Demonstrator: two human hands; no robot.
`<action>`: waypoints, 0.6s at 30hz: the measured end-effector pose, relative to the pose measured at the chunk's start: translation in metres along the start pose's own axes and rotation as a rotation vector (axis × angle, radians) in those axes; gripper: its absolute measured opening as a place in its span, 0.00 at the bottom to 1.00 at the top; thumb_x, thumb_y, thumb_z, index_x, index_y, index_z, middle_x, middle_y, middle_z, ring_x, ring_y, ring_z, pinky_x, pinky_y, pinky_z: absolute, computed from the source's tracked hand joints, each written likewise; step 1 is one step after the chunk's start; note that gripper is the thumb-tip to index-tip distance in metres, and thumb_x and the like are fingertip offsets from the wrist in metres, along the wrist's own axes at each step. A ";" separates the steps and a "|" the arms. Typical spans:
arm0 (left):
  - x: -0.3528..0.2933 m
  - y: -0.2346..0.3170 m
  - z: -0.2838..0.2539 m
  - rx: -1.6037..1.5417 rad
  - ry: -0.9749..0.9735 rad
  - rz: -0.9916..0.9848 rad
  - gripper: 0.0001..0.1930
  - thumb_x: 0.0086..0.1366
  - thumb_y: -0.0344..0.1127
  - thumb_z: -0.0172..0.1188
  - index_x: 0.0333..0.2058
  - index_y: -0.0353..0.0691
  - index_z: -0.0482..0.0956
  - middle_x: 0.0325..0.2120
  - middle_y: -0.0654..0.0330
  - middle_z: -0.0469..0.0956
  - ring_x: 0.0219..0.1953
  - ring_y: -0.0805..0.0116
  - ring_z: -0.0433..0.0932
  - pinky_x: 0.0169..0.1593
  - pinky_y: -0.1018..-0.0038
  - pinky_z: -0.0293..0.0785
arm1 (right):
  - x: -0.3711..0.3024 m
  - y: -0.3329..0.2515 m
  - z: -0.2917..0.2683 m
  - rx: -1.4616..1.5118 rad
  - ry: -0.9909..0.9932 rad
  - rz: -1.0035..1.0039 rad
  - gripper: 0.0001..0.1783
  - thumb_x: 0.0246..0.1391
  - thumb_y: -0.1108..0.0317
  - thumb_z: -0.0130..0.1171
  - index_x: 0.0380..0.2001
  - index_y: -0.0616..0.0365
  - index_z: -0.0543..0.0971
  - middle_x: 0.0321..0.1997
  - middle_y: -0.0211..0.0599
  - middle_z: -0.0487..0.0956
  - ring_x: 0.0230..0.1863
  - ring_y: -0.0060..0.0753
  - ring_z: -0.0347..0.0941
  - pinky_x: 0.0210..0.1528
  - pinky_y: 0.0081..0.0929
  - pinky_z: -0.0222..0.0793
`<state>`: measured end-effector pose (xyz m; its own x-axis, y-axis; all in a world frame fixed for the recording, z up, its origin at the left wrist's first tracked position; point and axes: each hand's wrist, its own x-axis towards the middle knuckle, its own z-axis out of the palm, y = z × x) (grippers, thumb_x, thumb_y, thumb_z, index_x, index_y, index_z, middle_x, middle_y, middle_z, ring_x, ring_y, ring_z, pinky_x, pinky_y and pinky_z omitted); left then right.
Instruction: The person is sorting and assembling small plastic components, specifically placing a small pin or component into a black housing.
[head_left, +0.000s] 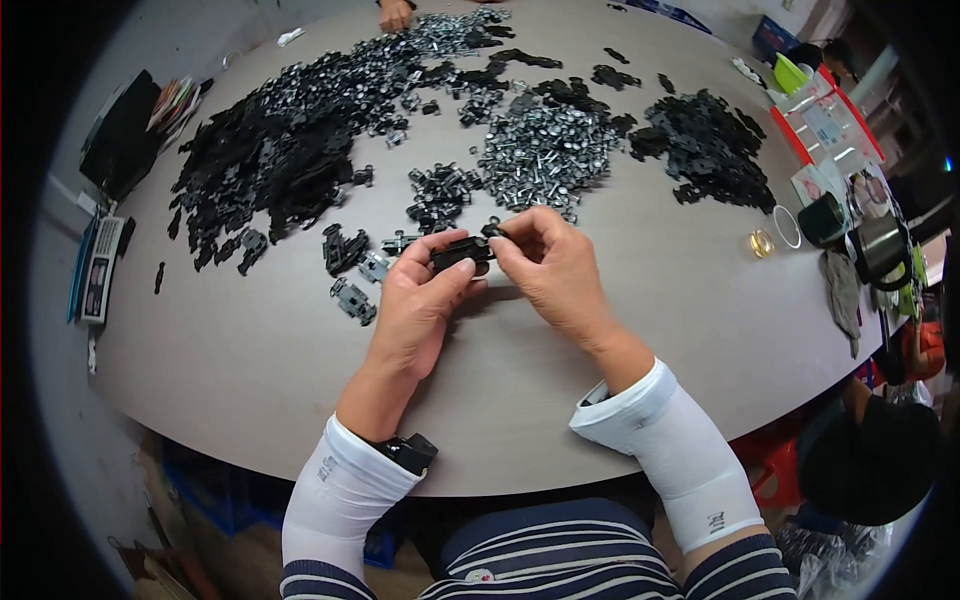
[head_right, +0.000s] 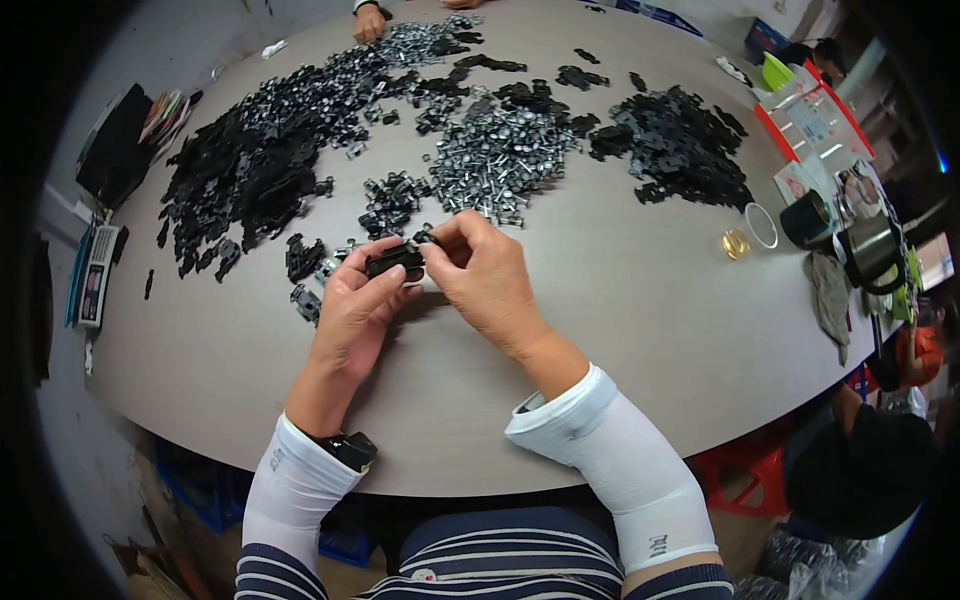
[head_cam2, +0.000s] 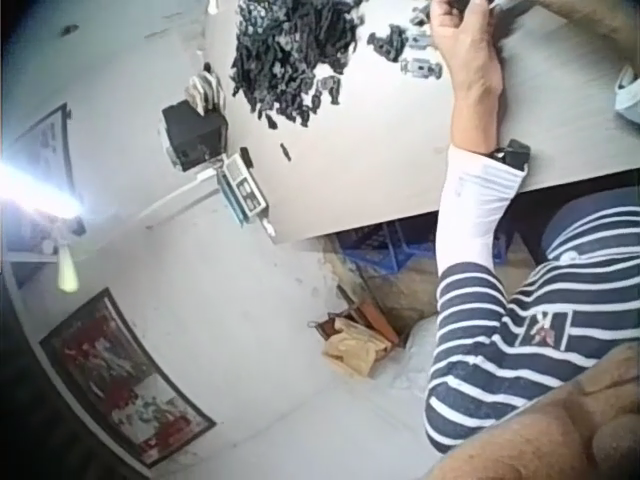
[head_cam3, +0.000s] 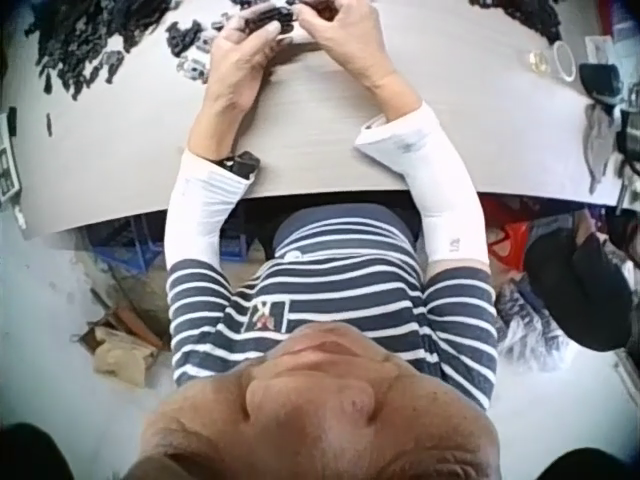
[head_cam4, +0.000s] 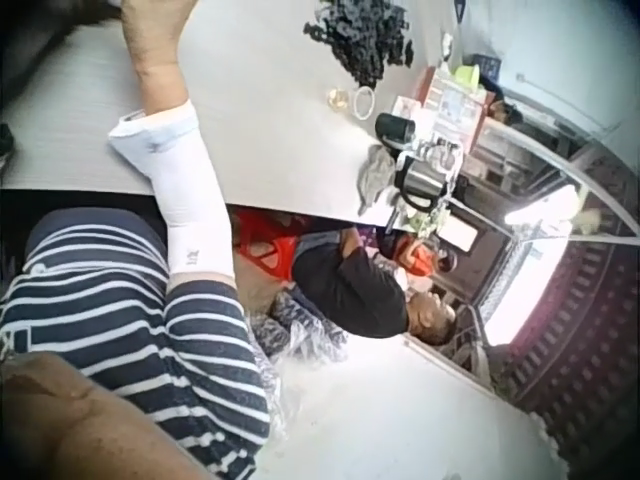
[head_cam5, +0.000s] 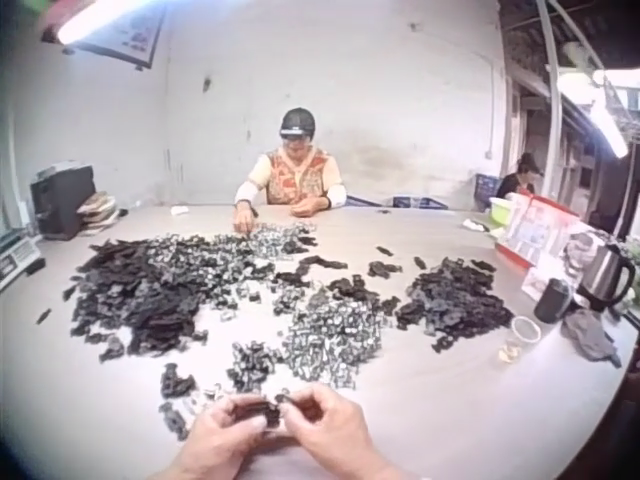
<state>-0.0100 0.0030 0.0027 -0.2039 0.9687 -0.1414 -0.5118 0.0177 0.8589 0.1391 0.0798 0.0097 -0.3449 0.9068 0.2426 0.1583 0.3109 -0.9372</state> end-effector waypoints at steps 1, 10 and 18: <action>0.000 -0.001 0.000 -0.009 -0.004 0.005 0.20 0.65 0.26 0.61 0.54 0.33 0.70 0.45 0.58 0.77 0.44 0.71 0.78 0.49 0.73 0.79 | 0.000 0.000 0.001 0.002 -0.012 -0.002 0.07 0.52 0.71 0.65 0.30 0.62 0.77 0.27 0.35 0.82 0.27 0.22 0.78 0.32 0.22 0.75; 0.000 -0.001 -0.003 -0.076 0.123 0.053 0.15 0.66 0.26 0.59 0.51 0.34 0.73 0.42 0.60 0.79 0.42 0.72 0.79 0.48 0.74 0.78 | -0.004 0.000 0.002 -0.013 -0.111 0.053 0.07 0.52 0.71 0.65 0.29 0.62 0.78 0.28 0.34 0.82 0.27 0.21 0.77 0.33 0.22 0.75; -0.001 -0.001 0.002 0.192 0.041 0.036 0.14 0.66 0.24 0.58 0.50 0.32 0.73 0.40 0.61 0.80 0.40 0.73 0.81 0.46 0.76 0.80 | -0.004 -0.006 0.000 -0.136 -0.078 -0.187 0.06 0.51 0.72 0.64 0.29 0.64 0.78 0.27 0.39 0.81 0.27 0.27 0.78 0.31 0.24 0.74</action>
<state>-0.0076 0.0029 0.0025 -0.2551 0.9587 -0.1256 -0.3355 0.0341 0.9414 0.1392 0.0739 0.0141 -0.4499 0.8064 0.3837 0.2064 0.5119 -0.8339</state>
